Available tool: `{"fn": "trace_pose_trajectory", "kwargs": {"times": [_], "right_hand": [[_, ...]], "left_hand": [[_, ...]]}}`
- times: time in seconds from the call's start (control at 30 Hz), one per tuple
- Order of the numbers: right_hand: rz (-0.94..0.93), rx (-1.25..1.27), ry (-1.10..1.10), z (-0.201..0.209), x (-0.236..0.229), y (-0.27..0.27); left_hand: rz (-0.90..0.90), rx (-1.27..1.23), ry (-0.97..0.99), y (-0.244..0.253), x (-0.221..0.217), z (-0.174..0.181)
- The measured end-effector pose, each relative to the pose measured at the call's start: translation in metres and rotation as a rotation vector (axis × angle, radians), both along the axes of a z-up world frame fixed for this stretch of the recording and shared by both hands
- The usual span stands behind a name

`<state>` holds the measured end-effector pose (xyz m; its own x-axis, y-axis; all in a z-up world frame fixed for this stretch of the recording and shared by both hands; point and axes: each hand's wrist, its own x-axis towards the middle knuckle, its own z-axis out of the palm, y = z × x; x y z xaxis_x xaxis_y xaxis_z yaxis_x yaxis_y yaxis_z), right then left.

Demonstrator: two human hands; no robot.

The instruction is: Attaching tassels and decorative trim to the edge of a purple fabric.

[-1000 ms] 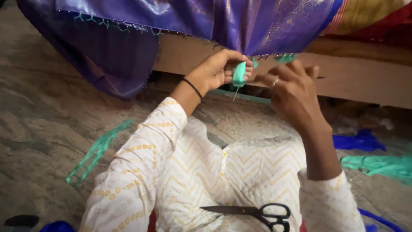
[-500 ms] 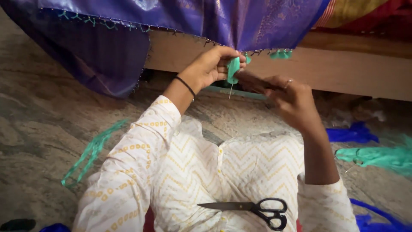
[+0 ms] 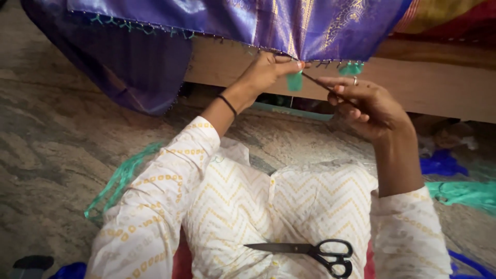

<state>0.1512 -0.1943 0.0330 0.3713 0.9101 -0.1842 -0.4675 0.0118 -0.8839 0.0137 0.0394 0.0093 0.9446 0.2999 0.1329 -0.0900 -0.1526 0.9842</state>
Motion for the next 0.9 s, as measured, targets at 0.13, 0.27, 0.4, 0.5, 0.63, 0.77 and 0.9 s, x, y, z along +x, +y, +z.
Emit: {"fn": "trace_pose_trajectory", "kwargs": {"times": [0.13,0.27,0.4,0.5,0.63,0.77,0.9], "right_hand": [[0.071,-0.068,-0.064,0.010,-0.005,-0.006],[0.097,-0.229,-0.259,0.016,-0.006,-0.009],[0.131,-0.337,-0.408,0.013,-0.007,-0.006],[0.157,-0.303,-0.396,0.004,-0.008,-0.007],[0.057,-0.310,-0.286,-0.030,-0.010,-0.002],[-0.122,-0.390,-0.226,-0.054,-0.009,0.002],[-0.168,-0.243,-0.084,-0.061,0.008,0.007]], "left_hand": [[0.006,-0.105,0.019,-0.004,0.001,-0.009],[-0.062,-0.279,-0.001,-0.007,0.000,-0.017],[-0.071,-0.384,0.024,-0.005,-0.001,-0.019],[-0.048,-0.349,0.055,-0.005,-0.001,-0.018],[-0.029,-0.334,0.020,-0.004,0.003,-0.026],[0.000,-0.258,-0.012,-0.005,0.005,-0.027],[0.023,-0.081,-0.054,-0.003,0.007,-0.024]]}}
